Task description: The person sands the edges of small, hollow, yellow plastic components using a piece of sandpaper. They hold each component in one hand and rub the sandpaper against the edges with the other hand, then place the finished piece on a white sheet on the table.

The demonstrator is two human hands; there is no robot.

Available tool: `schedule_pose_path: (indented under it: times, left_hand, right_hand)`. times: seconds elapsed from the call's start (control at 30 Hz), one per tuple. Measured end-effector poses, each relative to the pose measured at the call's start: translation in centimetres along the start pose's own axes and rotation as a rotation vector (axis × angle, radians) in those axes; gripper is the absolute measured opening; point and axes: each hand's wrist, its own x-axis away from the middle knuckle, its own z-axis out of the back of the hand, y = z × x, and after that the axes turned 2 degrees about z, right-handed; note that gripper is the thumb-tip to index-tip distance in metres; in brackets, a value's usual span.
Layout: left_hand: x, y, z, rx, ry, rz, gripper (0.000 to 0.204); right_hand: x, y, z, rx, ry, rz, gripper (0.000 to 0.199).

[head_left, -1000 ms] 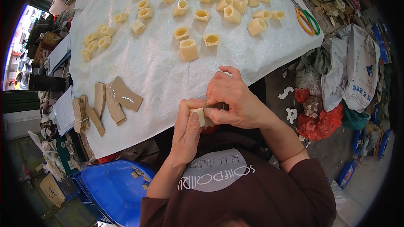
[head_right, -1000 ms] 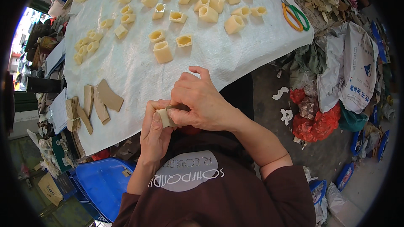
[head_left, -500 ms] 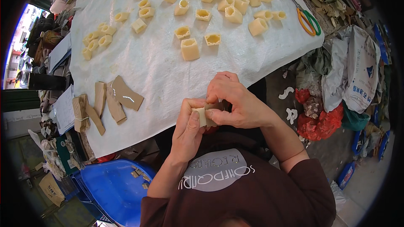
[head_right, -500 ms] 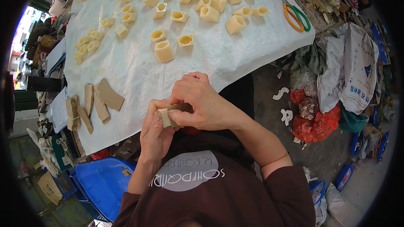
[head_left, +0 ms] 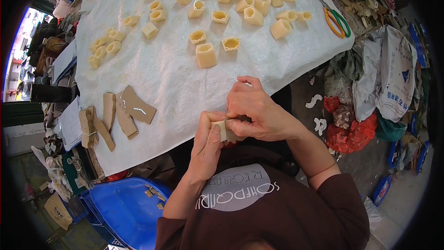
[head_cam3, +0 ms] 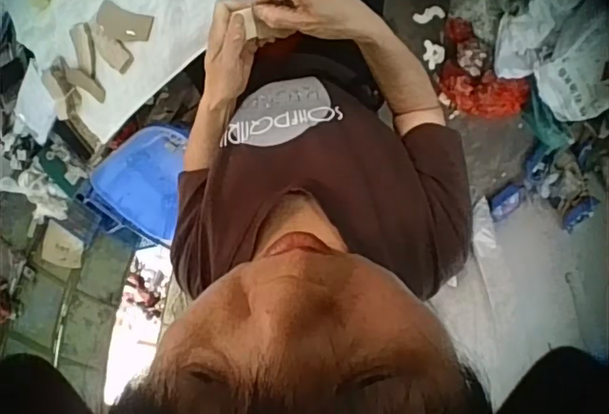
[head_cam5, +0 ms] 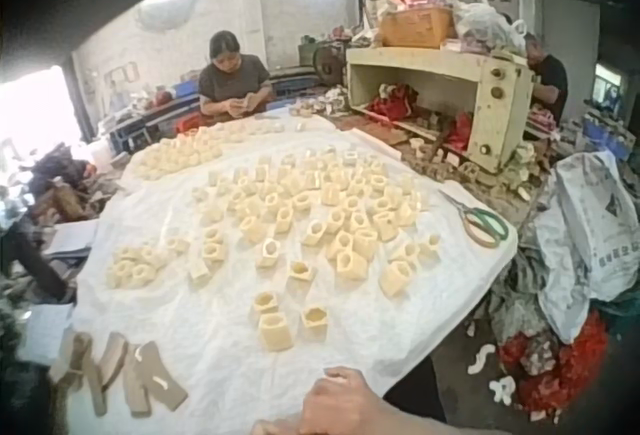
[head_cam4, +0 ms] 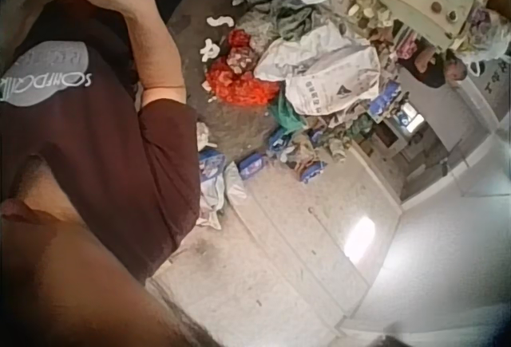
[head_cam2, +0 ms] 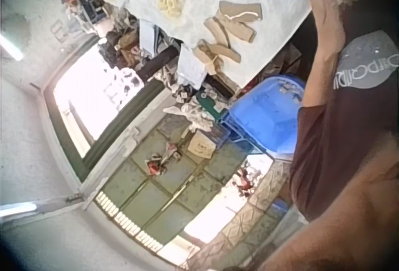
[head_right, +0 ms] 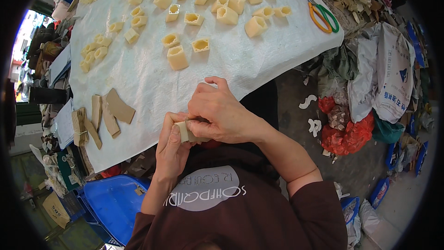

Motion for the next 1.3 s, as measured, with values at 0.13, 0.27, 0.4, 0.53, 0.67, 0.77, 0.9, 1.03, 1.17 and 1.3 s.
schedule_pose_path:
  times: [0.13,0.27,0.4,0.53,0.67,0.77,0.9,1.03,1.17,1.3]
  left_hand:
    - [0.0,-0.2,0.2,-0.016,-0.004,0.015,0.035]
    - [0.1,-0.3,0.2,0.005,-0.020,0.005,0.034]
    - [0.1,-0.1,0.1,0.048,-0.046,0.006,0.033]
    - [0.1,-0.2,-0.1,-0.011,-0.002,-0.001,0.032]
    - [0.0,-0.4,0.2,-0.115,-0.010,-0.034,0.027]
    - [-0.2,-0.3,0.1,-0.126,-0.003,-0.069,0.024]
    - [-0.1,-1.0,0.2,-0.057,0.053,-0.090,0.022]
    - [-0.1,-0.8,0.1,-0.004,0.077,-0.086,0.024]
    - [-0.1,-0.9,0.0,0.065,0.076,-0.087,0.025]
    - [-0.2,-0.6,-0.4,0.151,0.114,-0.071,0.026]
  right_hand:
    - [0.0,0.0,0.1,-0.020,-0.027,-0.016,0.013]
    - [0.3,0.5,0.0,-0.153,-0.036,-0.049,0.013]
    - [0.4,0.5,0.1,-0.251,-0.055,-0.074,0.012]
    - [0.4,0.4,0.0,-0.197,-0.046,-0.072,0.010]
    - [0.4,0.4,-0.2,-0.161,-0.032,-0.080,0.010]
    - [0.4,0.2,-0.3,-0.166,-0.013,-0.096,0.010]
    - [0.5,0.1,-0.9,-0.153,0.009,-0.110,0.011]
    - [0.8,-0.1,-1.1,-0.158,-0.019,-0.114,0.017]
    - [1.0,-0.4,-1.3,-0.159,-0.023,-0.124,0.028]
    - [1.1,-0.2,-1.2,-0.155,-0.035,-0.089,0.037]
